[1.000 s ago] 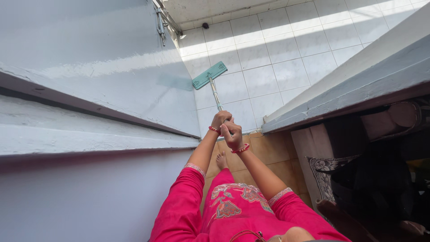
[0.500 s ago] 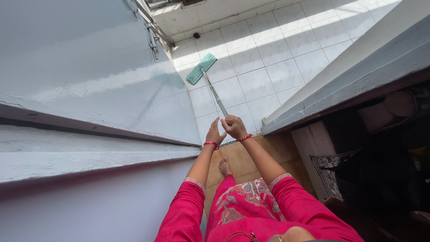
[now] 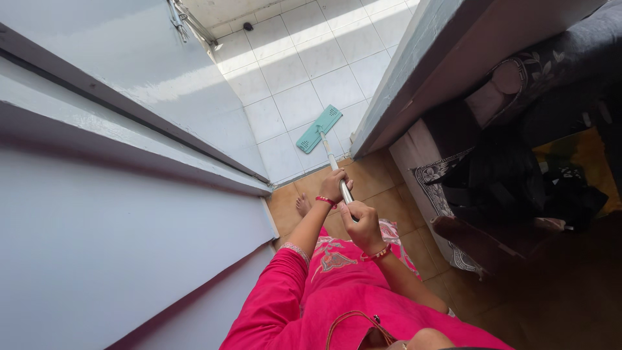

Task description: The person mops a tiled outdoor balcony area using a flat mop, then moves indoors to mop a tiled living room floor. They periodically wring the mop head in a bucket to remove excess water before continuing to clean the floor.

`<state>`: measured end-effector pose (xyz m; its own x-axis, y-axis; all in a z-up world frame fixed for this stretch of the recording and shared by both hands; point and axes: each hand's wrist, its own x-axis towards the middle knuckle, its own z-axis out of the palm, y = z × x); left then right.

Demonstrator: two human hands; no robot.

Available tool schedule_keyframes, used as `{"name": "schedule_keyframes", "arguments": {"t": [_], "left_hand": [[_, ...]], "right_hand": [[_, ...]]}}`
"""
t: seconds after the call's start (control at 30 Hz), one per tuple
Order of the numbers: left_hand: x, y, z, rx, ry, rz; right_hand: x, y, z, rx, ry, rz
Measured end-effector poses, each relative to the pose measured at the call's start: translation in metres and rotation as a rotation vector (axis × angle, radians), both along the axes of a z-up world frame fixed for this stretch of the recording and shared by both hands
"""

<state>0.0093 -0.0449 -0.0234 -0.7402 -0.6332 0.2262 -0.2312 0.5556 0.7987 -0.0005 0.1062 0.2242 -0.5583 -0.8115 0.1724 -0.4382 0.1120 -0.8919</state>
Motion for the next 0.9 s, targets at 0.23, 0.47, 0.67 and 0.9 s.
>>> {"name": "schedule_keyframes", "arguments": {"t": [0.23,0.47,0.67,0.9], "left_hand": [[0.022,0.058,0.002,-0.086,0.028,-0.263],[0.051,0.044,-0.001,-0.049,-0.055,-0.399],[0.077,0.03,0.013,-0.012,-0.155,-0.406],[0.092,0.016,0.034,-0.035,-0.378,-0.409]], "right_hand": [[0.021,0.073,0.028,0.017,0.068,-0.015],[0.033,0.071,0.051,-0.098,0.072,0.024],[0.038,0.059,0.065,-0.08,0.013,0.094],[0.02,0.057,0.063,-0.332,-0.166,0.301]]}}
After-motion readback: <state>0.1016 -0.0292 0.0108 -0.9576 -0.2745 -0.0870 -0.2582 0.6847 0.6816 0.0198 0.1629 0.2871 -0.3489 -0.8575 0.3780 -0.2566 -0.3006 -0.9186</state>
